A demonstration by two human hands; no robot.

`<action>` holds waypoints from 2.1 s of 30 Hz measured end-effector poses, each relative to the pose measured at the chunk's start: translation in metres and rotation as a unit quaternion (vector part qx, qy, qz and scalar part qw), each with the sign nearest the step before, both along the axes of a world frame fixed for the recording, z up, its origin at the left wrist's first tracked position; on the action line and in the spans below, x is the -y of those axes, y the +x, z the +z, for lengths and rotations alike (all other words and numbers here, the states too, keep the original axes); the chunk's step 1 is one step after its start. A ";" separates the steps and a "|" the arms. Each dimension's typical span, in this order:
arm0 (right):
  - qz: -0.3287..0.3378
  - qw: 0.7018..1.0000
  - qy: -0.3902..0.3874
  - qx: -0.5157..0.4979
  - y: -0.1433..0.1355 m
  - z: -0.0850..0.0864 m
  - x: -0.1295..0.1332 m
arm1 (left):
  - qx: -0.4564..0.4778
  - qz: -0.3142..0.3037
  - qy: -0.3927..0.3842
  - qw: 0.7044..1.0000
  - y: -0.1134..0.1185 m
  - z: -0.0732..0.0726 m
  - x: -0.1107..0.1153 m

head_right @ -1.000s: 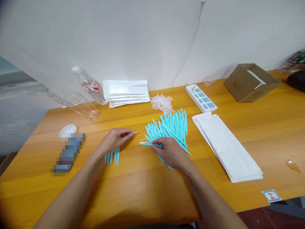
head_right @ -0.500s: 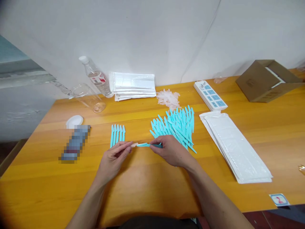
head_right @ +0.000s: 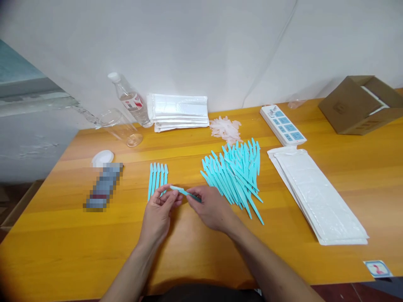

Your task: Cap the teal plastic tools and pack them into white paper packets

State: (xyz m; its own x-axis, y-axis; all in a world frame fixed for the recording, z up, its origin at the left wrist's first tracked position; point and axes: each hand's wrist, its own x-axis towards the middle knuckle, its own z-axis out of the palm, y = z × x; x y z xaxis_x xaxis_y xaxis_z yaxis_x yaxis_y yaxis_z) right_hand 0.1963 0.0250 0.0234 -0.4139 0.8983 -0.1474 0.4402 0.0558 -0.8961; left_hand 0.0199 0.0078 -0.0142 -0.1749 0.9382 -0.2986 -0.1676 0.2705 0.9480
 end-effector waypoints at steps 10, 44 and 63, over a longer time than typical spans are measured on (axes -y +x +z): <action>-0.038 0.995 0.053 0.081 -0.044 -0.015 -0.015 | -0.453 -0.009 0.084 0.888 -0.033 0.004 -0.055; -0.179 0.908 0.104 0.365 0.042 -0.029 0.019 | -0.552 -0.307 0.301 0.714 0.086 0.017 -0.237; -0.144 0.984 -0.071 -0.070 0.069 -0.003 0.006 | -0.199 -0.375 0.111 0.899 0.017 0.040 -0.146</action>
State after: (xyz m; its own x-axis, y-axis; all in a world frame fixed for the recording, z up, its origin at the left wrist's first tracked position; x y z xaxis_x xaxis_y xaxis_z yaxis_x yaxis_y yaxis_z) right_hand 0.2648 0.0193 0.0204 -0.1694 0.9558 -0.2401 0.2915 -0.1842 -0.9387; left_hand 0.0366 0.1542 0.0255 0.4799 0.8656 -0.1433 0.3476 -0.0376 0.9369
